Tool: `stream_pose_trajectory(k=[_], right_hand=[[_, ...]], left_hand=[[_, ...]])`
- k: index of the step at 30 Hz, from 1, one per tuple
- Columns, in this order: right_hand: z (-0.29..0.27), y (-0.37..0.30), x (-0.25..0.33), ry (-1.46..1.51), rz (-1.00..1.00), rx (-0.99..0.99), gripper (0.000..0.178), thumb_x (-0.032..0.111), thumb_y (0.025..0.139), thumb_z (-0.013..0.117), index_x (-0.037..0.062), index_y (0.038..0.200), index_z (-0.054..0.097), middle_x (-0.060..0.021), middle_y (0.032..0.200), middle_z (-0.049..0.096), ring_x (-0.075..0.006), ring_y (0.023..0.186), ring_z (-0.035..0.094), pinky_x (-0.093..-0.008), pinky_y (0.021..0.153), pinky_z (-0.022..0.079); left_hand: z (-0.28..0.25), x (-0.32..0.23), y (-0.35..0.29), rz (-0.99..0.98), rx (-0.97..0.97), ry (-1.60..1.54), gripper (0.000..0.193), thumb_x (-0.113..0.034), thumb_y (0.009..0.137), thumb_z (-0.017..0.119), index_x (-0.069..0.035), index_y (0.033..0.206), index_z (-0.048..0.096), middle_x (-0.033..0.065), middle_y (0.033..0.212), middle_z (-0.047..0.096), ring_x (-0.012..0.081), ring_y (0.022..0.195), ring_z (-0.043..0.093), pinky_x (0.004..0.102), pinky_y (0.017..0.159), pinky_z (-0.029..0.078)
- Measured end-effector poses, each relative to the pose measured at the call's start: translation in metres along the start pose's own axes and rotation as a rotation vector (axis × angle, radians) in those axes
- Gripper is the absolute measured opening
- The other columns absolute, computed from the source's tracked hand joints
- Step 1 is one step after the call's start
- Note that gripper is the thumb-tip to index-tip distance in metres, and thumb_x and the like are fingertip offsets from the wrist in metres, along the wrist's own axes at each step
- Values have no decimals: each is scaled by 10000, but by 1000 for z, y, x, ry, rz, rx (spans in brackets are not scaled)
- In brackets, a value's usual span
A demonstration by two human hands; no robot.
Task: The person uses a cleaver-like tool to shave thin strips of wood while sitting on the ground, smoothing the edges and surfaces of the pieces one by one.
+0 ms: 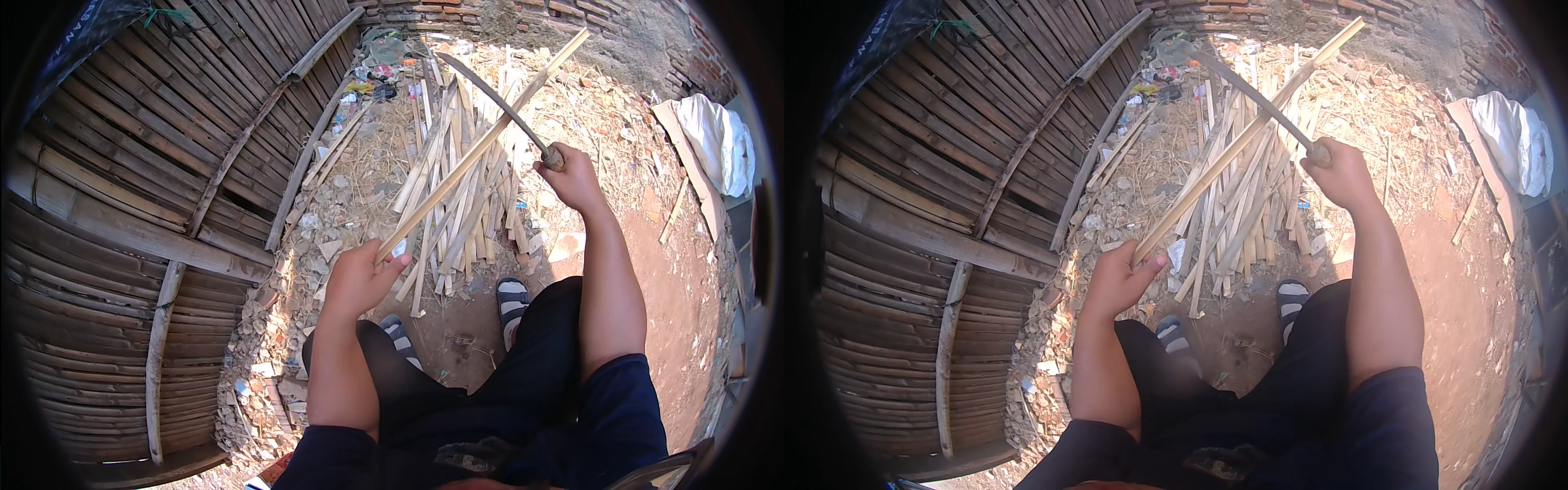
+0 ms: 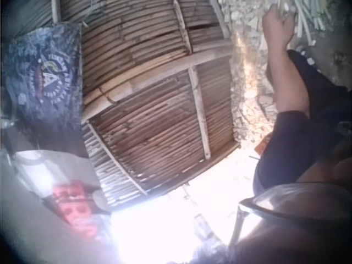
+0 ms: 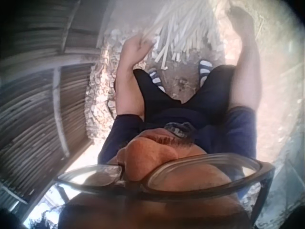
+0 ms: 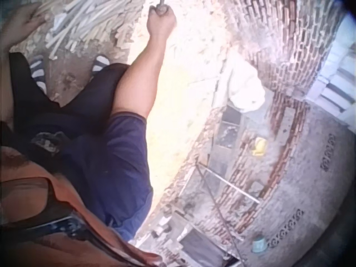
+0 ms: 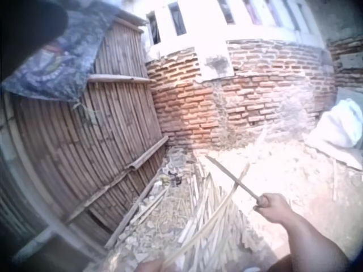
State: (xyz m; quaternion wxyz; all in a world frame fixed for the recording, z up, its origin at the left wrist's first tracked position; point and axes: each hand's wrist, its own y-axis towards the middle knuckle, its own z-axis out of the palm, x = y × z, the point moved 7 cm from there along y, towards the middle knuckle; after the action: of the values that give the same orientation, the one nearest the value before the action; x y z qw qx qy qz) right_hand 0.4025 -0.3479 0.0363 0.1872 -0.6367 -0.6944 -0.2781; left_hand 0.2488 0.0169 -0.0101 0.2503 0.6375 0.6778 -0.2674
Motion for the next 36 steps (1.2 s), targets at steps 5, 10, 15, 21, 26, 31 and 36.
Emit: stream_pose_trajectory(k=[5,10,15,21,26,31,36], right_hand=[[-6,-8,-7,2,39,-47,309,273,878,780,31,1061,721,-207,850,715,-355,806,702,-445,750,536],[27,-36,54,-211,-388,149,286,251,820,840,40,942,691,-201,783,674,-393,764,659,-458,707,513],[20,-36,60,-220,-370,128,296,241,796,850,62,988,713,-186,838,708,-405,833,683,-470,738,529],[-25,-6,-14,14,191,-209,352,276,888,762,-5,1095,721,-194,875,734,-328,813,715,-435,761,536],[-9,-16,6,36,-10,-88,314,289,883,781,22,1035,714,-215,871,720,-372,819,703,-444,757,535],[23,-38,62,-274,-318,147,258,258,827,794,93,1014,728,-190,873,720,-405,879,700,-492,773,553],[19,-29,59,-282,-235,82,253,282,845,790,109,1022,738,-192,887,731,-395,863,707,-484,761,557]], left_hand=[[1,-4,3,42,-23,7,477,-447,910,793,15,917,677,134,670,643,226,617,623,382,609,494],[3,-7,1,5,27,-34,509,-495,905,778,6,954,700,173,704,682,307,650,694,421,633,527],[4,1,-1,19,33,-18,504,-485,904,780,10,956,699,181,712,680,315,650,687,421,635,526],[2,-1,0,30,16,15,505,-487,905,772,11,950,697,180,697,662,349,639,668,430,630,518],[8,-8,2,39,25,-20,478,-454,907,783,15,945,694,148,686,661,278,630,650,401,620,506],[9,0,2,44,-7,-78,398,-356,916,807,23,961,692,88,688,679,146,640,628,332,625,500],[2,3,-4,-12,-13,-69,393,-346,910,813,23,936,679,91,690,660,136,632,602,337,608,486]])
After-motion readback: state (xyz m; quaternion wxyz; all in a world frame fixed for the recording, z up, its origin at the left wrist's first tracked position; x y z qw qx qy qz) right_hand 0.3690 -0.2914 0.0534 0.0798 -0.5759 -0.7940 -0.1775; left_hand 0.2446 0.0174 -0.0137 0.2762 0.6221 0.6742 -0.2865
